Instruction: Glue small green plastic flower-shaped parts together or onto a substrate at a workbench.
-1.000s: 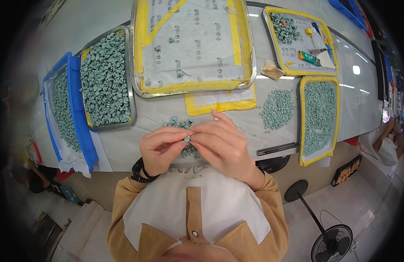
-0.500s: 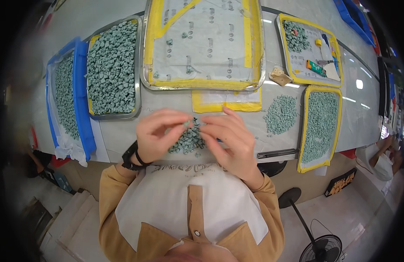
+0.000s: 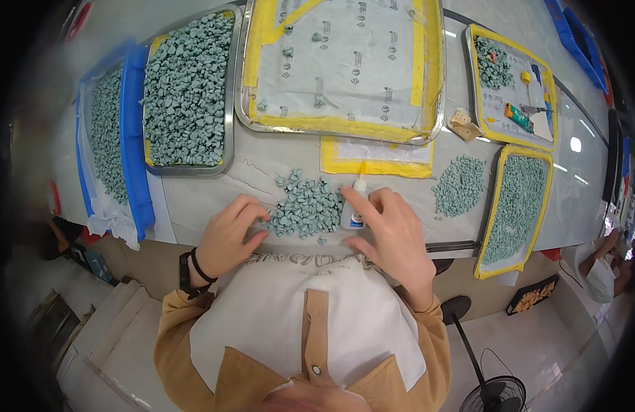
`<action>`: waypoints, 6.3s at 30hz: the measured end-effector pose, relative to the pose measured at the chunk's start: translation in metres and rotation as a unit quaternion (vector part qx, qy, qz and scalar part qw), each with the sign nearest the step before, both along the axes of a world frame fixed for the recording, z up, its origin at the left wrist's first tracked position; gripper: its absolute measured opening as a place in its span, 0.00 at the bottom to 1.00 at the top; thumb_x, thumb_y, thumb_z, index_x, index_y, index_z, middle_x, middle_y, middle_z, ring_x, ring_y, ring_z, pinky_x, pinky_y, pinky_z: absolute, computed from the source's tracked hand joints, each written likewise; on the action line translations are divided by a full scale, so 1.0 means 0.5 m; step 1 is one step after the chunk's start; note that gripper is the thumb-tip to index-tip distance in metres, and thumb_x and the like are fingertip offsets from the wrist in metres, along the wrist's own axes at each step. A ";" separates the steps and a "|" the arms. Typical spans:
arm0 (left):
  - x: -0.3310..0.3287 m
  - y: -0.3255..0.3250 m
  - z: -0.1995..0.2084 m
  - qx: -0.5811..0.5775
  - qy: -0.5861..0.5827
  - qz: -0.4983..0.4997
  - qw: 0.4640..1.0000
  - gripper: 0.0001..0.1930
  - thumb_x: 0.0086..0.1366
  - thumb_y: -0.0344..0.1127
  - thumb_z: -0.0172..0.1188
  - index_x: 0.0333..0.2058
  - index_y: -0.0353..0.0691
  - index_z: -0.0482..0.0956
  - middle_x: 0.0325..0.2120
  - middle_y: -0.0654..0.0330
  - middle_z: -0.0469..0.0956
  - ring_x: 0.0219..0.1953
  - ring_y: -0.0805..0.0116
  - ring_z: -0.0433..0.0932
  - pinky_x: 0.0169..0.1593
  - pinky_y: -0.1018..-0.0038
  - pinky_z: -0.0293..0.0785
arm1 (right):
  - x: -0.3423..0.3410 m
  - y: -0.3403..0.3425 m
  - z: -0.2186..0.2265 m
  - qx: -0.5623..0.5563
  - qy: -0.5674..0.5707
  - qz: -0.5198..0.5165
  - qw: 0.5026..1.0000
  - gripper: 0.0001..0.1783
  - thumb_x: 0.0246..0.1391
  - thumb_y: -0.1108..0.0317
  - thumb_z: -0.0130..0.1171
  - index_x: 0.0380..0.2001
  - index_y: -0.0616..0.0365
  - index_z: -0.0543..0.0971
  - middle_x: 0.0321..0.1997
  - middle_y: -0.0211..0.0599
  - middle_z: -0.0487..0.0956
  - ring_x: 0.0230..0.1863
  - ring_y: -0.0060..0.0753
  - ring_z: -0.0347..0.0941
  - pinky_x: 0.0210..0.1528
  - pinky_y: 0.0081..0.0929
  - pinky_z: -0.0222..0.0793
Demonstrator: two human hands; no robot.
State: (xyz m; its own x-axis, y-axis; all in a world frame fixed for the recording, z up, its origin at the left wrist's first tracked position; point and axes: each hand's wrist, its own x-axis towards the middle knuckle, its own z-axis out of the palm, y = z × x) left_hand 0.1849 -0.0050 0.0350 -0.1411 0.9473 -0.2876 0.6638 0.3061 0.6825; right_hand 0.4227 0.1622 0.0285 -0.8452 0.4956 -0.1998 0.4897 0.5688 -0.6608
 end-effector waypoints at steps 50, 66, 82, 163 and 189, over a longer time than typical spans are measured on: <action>0.075 0.118 -0.060 0.126 -0.557 0.101 0.814 0.15 0.62 0.14 0.52 0.48 0.26 0.75 0.47 0.51 0.73 0.47 0.65 0.78 0.50 0.72 0.78 | -0.046 -0.009 0.006 -0.095 0.384 -0.078 0.915 0.17 0.58 0.56 0.54 0.32 0.62 0.79 0.32 0.45 0.83 0.39 0.45 0.81 0.33 0.31 0.77; 0.074 0.116 -0.051 0.083 -0.587 0.134 0.794 0.14 0.63 0.17 0.51 0.48 0.25 0.74 0.46 0.50 0.75 0.44 0.62 0.81 0.49 0.71 0.79 | -0.027 -0.013 -0.005 -0.066 0.416 -0.072 0.904 0.18 0.58 0.56 0.55 0.34 0.63 0.77 0.31 0.42 0.82 0.40 0.48 0.81 0.32 0.34 0.77; 0.070 0.115 -0.060 0.026 -0.624 0.144 0.768 0.14 0.64 0.21 0.55 0.49 0.27 0.74 0.43 0.51 0.79 0.43 0.64 0.81 0.48 0.71 0.79 | -0.002 -0.014 -0.041 -0.002 0.409 -0.071 0.910 0.27 0.58 0.44 0.54 0.38 0.62 0.75 0.28 0.43 0.81 0.39 0.50 0.78 0.37 0.39 0.75; 0.066 0.118 -0.057 -0.080 -0.672 0.102 0.729 0.18 0.65 0.23 0.55 0.53 0.29 0.73 0.45 0.54 0.79 0.42 0.66 0.81 0.48 0.72 0.77 | -0.059 0.019 -0.023 0.049 0.335 -0.076 0.938 0.14 0.36 0.70 0.73 0.28 0.57 0.79 0.28 0.32 0.72 0.31 0.33 0.67 0.34 0.28 0.61; 0.089 0.113 -0.059 0.190 -0.504 0.113 0.835 0.16 0.57 0.13 0.58 0.45 0.28 0.78 0.45 0.53 0.75 0.46 0.68 0.77 0.49 0.74 0.77 | -0.085 -0.021 -0.028 -0.216 0.344 -0.149 0.901 0.08 0.53 0.72 0.59 0.25 0.59 0.71 0.27 0.34 0.68 0.31 0.33 0.61 0.35 0.27 0.57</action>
